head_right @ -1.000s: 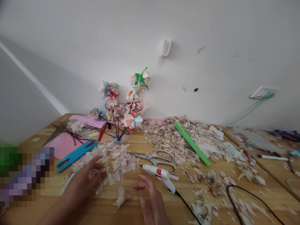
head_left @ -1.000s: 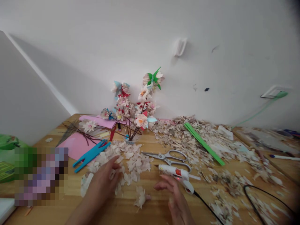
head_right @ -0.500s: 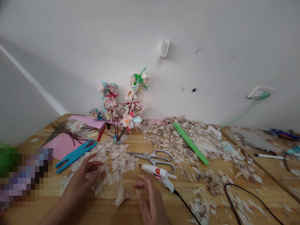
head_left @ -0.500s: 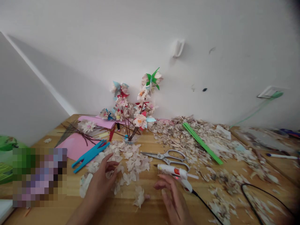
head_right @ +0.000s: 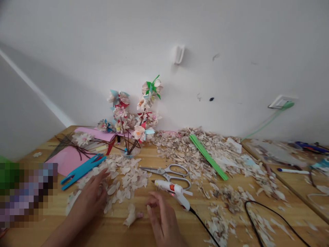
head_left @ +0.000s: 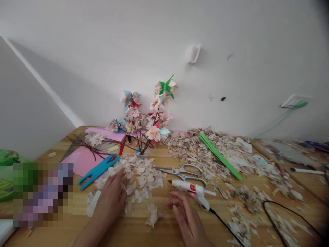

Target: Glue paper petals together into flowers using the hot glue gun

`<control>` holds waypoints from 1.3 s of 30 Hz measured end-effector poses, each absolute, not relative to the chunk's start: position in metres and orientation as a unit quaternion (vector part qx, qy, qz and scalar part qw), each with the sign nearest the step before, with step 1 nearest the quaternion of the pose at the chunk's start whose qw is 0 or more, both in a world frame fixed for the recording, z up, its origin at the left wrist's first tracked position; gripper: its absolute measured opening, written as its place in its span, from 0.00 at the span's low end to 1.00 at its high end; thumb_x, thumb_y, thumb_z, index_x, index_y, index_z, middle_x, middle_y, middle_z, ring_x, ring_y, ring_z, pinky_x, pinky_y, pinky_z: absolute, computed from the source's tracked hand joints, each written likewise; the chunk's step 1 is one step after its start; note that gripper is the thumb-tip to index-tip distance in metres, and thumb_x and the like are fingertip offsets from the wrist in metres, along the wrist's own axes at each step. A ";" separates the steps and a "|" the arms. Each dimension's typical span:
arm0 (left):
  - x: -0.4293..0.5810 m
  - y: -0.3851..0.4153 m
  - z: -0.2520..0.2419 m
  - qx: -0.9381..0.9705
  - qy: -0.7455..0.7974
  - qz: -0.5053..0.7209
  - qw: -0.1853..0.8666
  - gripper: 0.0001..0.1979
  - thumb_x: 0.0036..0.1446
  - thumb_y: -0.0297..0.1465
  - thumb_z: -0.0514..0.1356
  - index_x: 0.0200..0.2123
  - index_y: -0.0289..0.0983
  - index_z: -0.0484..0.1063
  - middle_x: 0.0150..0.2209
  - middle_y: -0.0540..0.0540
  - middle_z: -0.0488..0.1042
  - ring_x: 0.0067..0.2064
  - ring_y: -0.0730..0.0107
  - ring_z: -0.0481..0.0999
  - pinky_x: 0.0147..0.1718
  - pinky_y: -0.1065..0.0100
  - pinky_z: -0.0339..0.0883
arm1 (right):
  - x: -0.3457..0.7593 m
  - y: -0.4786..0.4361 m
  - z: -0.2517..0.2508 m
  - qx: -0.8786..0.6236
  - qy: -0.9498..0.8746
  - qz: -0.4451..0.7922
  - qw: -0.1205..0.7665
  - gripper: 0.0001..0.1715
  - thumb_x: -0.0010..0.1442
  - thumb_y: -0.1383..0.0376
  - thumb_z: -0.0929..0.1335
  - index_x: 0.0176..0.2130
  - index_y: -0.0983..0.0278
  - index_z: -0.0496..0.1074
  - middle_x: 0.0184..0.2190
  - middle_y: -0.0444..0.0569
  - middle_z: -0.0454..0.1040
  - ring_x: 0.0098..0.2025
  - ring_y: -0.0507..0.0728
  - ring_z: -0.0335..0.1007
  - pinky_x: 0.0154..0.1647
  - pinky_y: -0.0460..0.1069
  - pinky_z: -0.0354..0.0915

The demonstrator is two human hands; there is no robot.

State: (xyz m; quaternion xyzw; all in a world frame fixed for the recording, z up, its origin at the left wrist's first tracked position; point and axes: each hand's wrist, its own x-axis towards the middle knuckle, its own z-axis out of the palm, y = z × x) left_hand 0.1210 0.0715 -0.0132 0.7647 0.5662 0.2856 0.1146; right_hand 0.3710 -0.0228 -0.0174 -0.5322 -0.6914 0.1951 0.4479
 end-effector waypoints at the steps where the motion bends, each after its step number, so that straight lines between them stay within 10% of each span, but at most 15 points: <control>1: 0.121 0.071 -0.014 0.772 0.563 0.273 0.114 0.28 0.48 0.22 0.48 0.55 0.34 0.56 0.46 0.40 0.75 0.52 0.56 0.70 0.54 0.49 0.57 | 0.371 -0.023 -0.017 -0.534 -0.691 0.197 0.446 0.15 0.65 0.60 0.57 0.51 0.58 0.58 0.35 0.47 0.75 0.38 0.55 0.74 0.40 0.47 0.68; 22: 0.141 0.083 -0.011 0.784 0.557 0.269 0.055 0.19 0.55 0.27 0.50 0.51 0.36 0.61 0.35 0.46 0.79 0.43 0.61 0.75 0.59 0.51 0.46 | 0.367 -0.026 -0.009 -0.515 -0.710 0.188 0.441 0.15 0.64 0.63 0.58 0.52 0.58 0.57 0.34 0.47 0.76 0.37 0.55 0.74 0.38 0.47 0.69; 30: 0.128 0.082 -0.012 0.718 0.610 0.327 0.080 0.20 0.52 0.31 0.52 0.49 0.35 0.58 0.33 0.45 0.79 0.42 0.58 0.76 0.49 0.51 0.62 | 0.365 -0.027 -0.010 -0.534 -0.695 0.177 0.448 0.15 0.63 0.62 0.59 0.51 0.59 0.58 0.34 0.48 0.76 0.36 0.56 0.75 0.38 0.49 0.70; 39: 0.121 0.068 -0.004 0.762 0.597 0.247 0.025 0.28 0.42 0.22 0.51 0.51 0.37 0.58 0.42 0.42 0.76 0.49 0.53 0.71 0.59 0.43 0.39 | 0.363 -0.026 -0.009 -0.541 -0.691 0.178 0.446 0.15 0.63 0.61 0.60 0.49 0.60 0.60 0.33 0.48 0.76 0.36 0.57 0.75 0.37 0.49 0.70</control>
